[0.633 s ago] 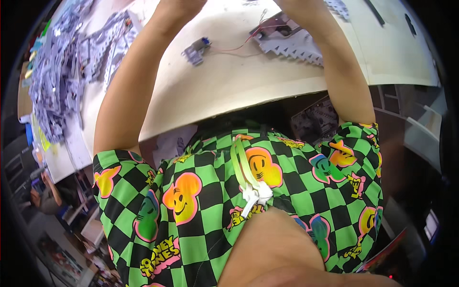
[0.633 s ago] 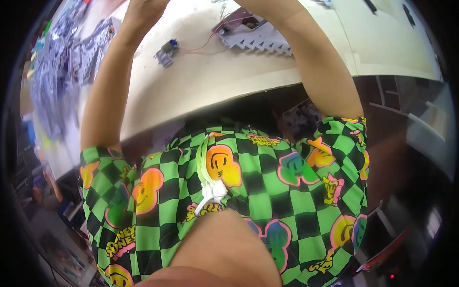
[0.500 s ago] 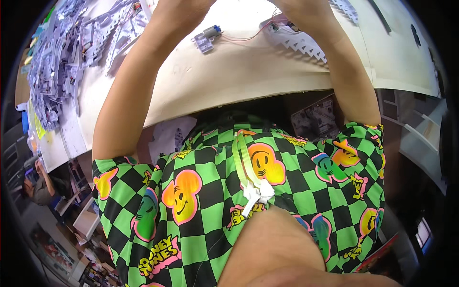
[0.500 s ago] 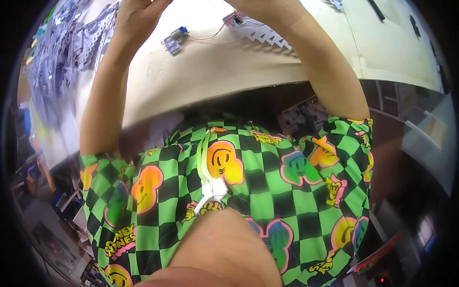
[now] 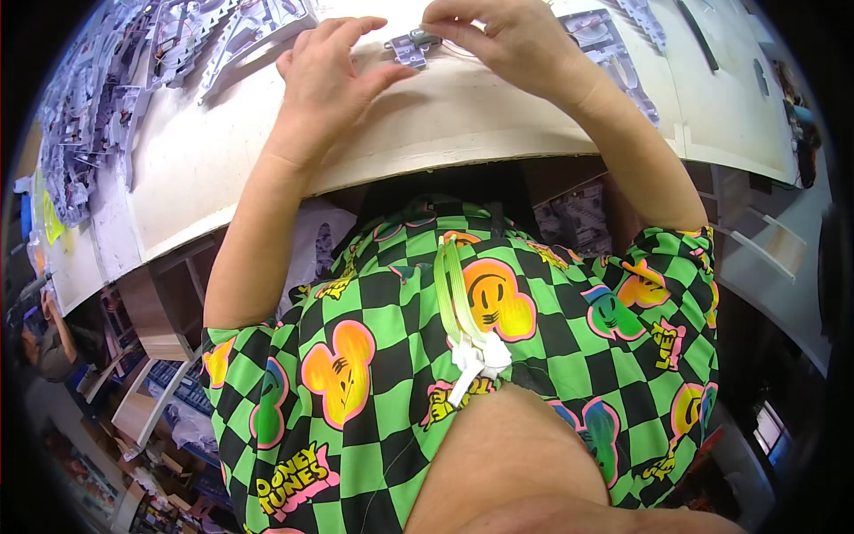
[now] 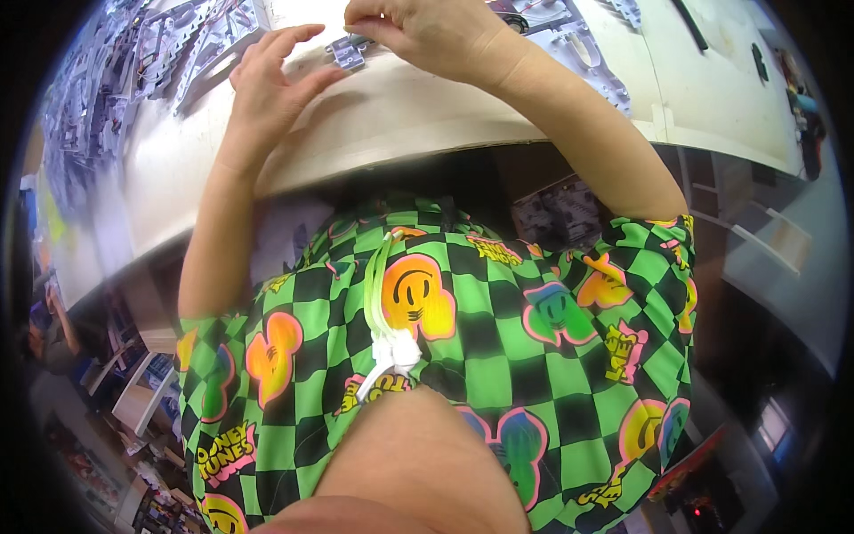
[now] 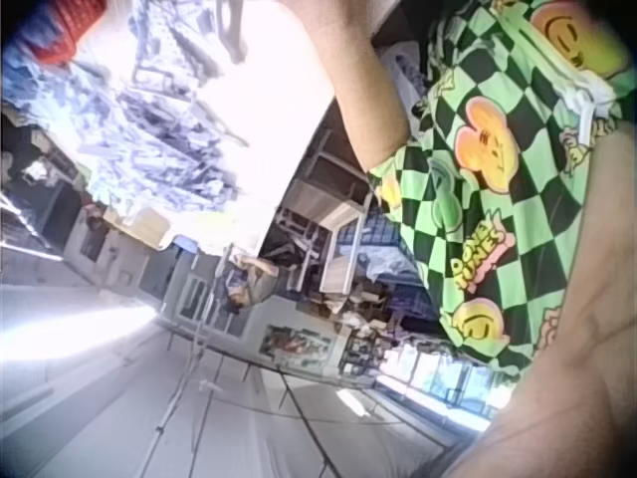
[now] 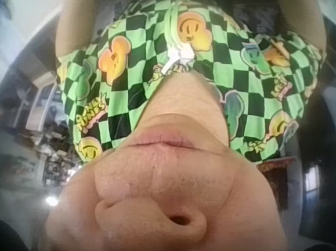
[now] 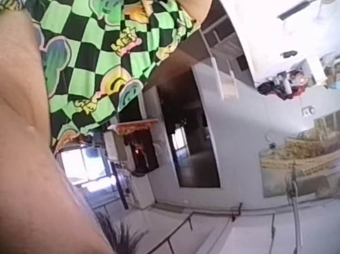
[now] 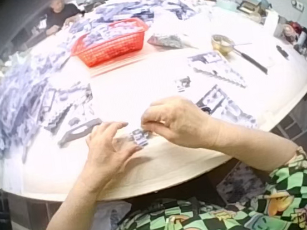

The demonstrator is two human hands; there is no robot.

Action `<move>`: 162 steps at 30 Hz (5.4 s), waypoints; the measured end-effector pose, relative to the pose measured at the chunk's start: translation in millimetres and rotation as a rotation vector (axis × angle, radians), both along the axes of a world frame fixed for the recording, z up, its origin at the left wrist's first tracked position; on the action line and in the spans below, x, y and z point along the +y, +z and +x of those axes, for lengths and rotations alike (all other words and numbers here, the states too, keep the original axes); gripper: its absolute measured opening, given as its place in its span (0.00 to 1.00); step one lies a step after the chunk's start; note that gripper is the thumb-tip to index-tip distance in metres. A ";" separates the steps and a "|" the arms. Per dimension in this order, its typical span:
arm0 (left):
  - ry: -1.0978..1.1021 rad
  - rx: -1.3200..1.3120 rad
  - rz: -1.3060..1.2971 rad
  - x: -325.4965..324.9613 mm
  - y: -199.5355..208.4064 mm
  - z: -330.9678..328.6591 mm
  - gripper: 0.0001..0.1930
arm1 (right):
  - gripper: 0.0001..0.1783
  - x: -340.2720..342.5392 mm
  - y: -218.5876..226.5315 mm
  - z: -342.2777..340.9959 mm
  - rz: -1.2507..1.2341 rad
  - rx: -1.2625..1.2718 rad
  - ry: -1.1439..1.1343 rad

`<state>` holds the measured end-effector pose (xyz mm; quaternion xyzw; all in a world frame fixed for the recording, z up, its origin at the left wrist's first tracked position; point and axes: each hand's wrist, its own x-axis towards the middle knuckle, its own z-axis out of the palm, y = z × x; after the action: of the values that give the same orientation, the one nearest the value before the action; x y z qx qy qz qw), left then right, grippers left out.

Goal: The person retrieves toy components from a cardboard box, places them on a workbench, and fits motors, gears, and wiring into plastic housings by hand before setting them into toy frames.

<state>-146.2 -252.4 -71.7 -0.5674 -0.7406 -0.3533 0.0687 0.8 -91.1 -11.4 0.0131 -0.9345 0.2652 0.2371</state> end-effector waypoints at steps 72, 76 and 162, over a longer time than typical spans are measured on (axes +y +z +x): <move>-0.133 0.412 -0.227 228.6 69.8 -54.6 0.14 | 0.09 -4.6 25.1 14.2 0.321 0.315 -0.232; -0.153 0.452 -0.236 278.7 44.3 -52.1 0.15 | 0.09 -7.4 21.1 7.2 0.280 0.357 -0.256; -0.074 -0.093 0.125 27.6 25.2 -1.8 0.17 | 0.07 22.5 17.9 13.3 0.358 0.076 -0.161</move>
<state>-148.0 -224.8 -46.5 -0.5720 -0.6980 -0.4271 0.0564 14.1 -68.6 6.5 -0.0096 -0.9551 0.0743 0.2866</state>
